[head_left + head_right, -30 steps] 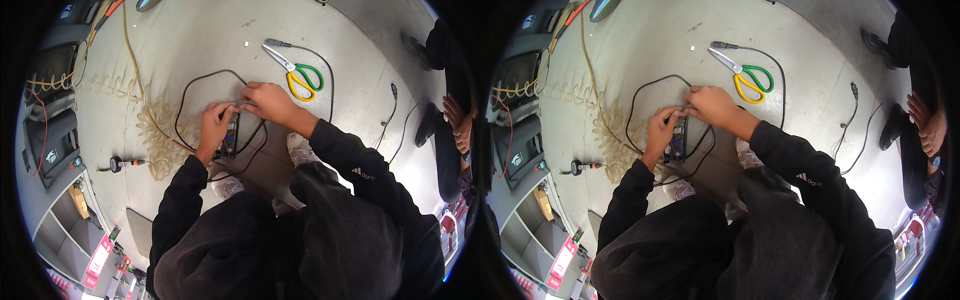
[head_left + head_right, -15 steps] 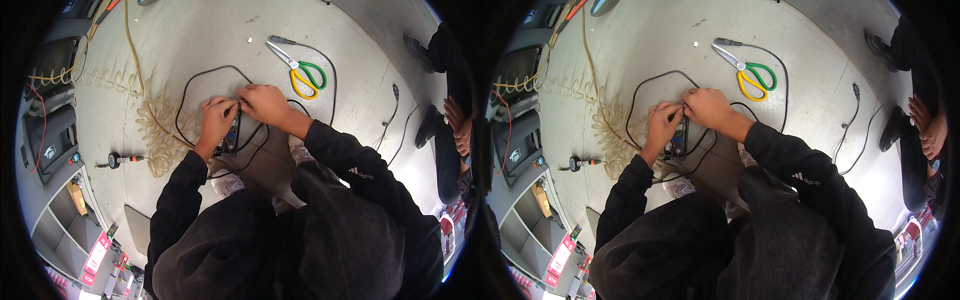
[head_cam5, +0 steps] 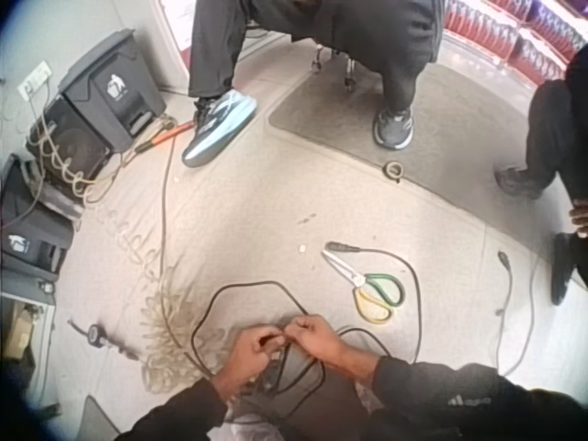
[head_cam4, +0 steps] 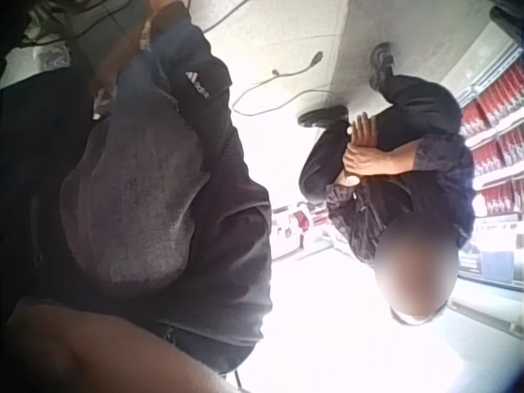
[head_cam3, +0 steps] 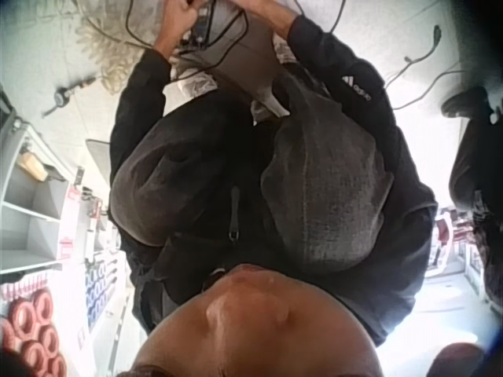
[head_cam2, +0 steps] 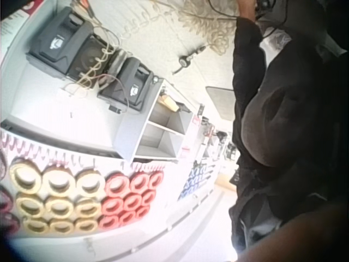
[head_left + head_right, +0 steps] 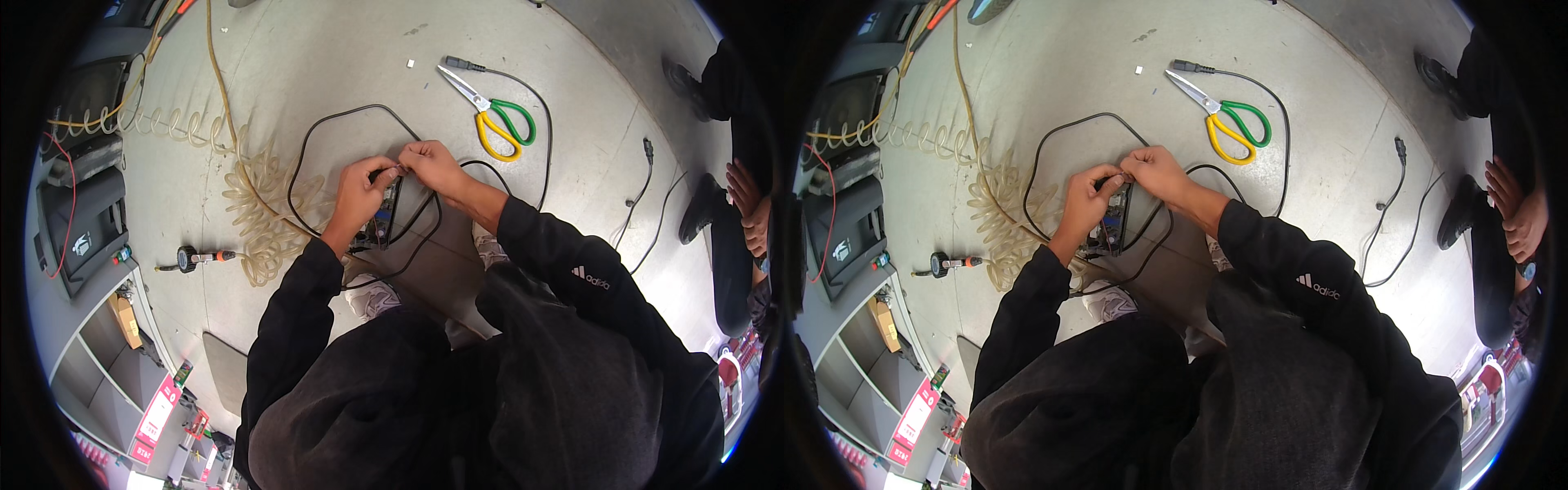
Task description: The person receives an electronic control box and a cable, then uses scissors to strip the cable insulation and twist the exposed wires. The person continues to prepare the wires for connection to the control box while another person observes.
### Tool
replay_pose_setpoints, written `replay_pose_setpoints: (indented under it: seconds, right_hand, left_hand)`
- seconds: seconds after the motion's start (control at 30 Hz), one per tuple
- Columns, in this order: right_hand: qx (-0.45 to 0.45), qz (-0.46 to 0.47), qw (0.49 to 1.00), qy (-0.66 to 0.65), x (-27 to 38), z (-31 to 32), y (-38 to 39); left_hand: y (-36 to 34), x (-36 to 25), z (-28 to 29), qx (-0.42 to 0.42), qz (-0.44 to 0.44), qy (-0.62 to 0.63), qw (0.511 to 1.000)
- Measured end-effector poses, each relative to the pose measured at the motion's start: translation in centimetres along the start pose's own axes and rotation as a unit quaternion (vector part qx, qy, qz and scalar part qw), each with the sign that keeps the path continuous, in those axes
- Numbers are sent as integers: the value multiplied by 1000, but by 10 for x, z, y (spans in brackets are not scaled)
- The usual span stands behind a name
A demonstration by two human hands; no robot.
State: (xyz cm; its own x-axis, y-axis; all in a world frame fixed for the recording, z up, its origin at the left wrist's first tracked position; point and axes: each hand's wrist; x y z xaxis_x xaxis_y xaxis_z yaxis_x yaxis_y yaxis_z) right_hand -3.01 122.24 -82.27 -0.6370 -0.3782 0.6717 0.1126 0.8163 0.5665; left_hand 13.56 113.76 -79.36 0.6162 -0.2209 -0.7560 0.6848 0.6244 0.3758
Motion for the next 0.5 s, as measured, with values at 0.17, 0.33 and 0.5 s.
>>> replay_pose_setpoints:
  seconds: [0.17, 0.33, 0.5]
  right_hand:
    - [-18, -107, 985, -134, 13, 0, 8]
    - [-44, -110, 972, -202, 19, -4, 15]
    - [-61, -111, 956, -266, 13, -2, 14]
  left_hand:
    - [-3, 2, -5, 6, 10, 26, 1000]
    - [-6, -3, -6, 9, 6, 60, 998]
    - [-7, -1, -8, 12, -2, 74, 997]
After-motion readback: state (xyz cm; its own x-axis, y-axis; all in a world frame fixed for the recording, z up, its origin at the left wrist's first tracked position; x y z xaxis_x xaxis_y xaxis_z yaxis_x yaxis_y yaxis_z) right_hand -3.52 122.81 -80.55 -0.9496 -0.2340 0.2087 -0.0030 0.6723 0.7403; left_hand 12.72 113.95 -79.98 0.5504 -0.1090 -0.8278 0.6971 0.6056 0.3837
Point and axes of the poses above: each hand's wrist, its own y-axis away from the middle knuckle, its own z-axis out of the back of the hand, x = y × z, and after that the axes turned 14 degrees about -y, right-handed
